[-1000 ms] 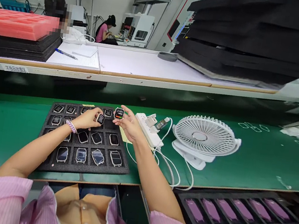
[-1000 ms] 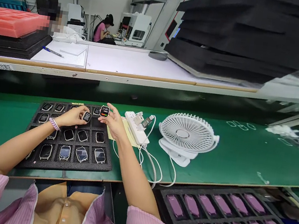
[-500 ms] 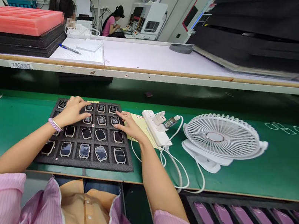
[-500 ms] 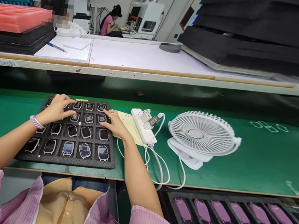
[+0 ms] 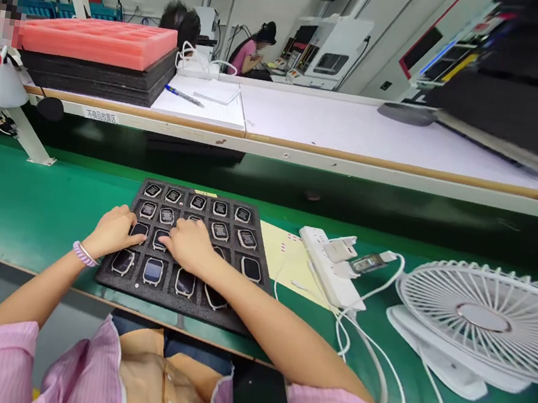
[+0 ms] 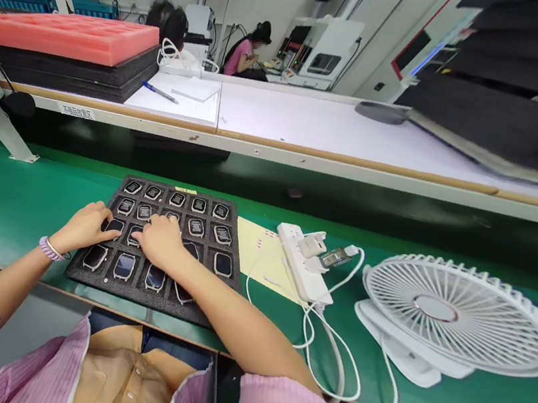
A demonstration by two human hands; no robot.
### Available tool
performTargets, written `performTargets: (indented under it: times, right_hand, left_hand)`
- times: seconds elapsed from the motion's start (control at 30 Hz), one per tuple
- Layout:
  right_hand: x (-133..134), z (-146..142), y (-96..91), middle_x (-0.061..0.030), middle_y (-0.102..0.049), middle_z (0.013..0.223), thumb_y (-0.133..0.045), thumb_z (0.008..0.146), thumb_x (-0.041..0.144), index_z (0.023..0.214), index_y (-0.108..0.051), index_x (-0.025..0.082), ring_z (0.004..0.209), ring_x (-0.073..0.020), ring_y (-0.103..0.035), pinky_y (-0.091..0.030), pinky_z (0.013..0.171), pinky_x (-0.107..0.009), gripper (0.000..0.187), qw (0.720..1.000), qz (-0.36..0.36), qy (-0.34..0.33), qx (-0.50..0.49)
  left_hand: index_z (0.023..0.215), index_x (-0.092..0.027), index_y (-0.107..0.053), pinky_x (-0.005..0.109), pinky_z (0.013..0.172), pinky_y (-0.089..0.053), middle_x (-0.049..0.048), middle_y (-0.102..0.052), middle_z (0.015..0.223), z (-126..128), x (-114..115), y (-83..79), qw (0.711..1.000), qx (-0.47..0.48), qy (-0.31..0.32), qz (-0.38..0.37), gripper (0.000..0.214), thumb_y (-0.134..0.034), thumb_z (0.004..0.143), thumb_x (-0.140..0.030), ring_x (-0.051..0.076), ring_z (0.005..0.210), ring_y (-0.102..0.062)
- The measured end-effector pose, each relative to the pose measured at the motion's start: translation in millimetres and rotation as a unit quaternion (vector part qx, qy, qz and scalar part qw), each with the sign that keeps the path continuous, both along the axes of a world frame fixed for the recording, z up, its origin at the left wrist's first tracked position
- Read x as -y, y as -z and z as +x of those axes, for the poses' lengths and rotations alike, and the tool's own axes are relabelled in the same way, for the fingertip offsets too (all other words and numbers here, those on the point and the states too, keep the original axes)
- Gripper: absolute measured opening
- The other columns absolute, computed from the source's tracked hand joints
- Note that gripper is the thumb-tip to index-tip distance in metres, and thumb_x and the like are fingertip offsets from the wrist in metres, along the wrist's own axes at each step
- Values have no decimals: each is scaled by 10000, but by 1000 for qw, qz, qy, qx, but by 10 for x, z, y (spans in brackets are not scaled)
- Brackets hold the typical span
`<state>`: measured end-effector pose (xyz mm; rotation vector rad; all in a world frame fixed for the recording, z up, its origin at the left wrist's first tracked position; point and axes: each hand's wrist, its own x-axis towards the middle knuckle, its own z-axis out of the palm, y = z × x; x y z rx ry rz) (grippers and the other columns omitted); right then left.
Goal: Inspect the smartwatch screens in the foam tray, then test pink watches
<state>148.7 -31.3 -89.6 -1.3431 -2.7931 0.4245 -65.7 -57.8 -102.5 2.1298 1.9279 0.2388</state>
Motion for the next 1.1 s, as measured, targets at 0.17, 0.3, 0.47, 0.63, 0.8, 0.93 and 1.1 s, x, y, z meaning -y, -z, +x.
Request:
performTargets:
  times: [0.17, 0.3, 0.47, 0.63, 0.8, 0.93, 1.1]
  right_hand:
    - [41, -249, 43, -277, -667, 1222, -711, 1016, 328, 1107, -718, 45, 1160, -412, -635, -408, 1033, -520, 297, 999, 13, 38, -19]
    - [-13, -119, 66, -159, -737, 1032, -812, 882, 260, 918, -628, 165, 1020, -356, -703, -488, 894, -433, 211, 993, -30, 36, -109]
    - [-430, 102, -107, -55, -741, 888, -587, 994, 360, 1006, -485, 225, 683, -194, -684, -502, 632, -289, 170, 909, -145, 45, -387]
    - [-869, 423, -725, -72, -753, 1022, -785, 788, 641, 1107, -562, 239, 651, -160, -624, -496, 585, -281, 560, 698, -234, 53, -674]
    - [-781, 599, -1131, -76, -733, 1181, -889, 772, 429, 1140, -706, 217, 834, -166, -669, -554, 722, -275, 463, 621, -248, 0, -743]
    - [-759, 585, -1092, -55, -743, 1115, -891, 787, 415, 1197, -697, 238, 759, -148, -631, -542, 698, -273, 486, 612, -243, 0, -753]
    - [-873, 583, -1028, -44, -743, 1046, -904, 746, 410, 1163, -708, 238, 687, -138, -575, -516, 647, -278, 491, 603, -247, 9, -758]
  left_hand:
    - [905, -214, -583, 371, 794, -468, 62, -696, 919, 37, 50, -135, 997, 72, 4, 31, 61, -610, 893, -268, 272, 868, -653]
    - [899, -200, -595, 312, 710, -461, 26, -686, 861, 113, -102, -451, 939, 340, 19, 57, 225, -674, 868, -408, 193, 765, -625]
    - [1079, -165, -602, 227, 523, -380, -28, -608, 761, 515, -483, -995, 762, 647, 16, 15, 582, -876, 674, -480, 91, 555, -506]
    - [930, -177, -552, 190, 485, -267, -63, -508, 722, 967, -780, -1394, 692, 719, 66, 22, 542, -921, 607, -407, 43, 528, -429]
    - [1129, -177, -583, 219, 514, -299, -57, -526, 792, 1188, -861, -1424, 708, 691, 59, 132, 450, -779, 737, -281, 66, 558, -401]
    - [1133, -184, -624, 252, 694, -432, -41, -539, 796, 1197, -900, -1340, 776, 586, 36, 231, 340, -688, 799, -196, 121, 709, -508]
    - [1176, -197, -620, 263, 648, -413, -45, -533, 769, 1164, -982, -1293, 814, 515, 20, 267, 360, -670, 820, -178, 130, 645, -486]
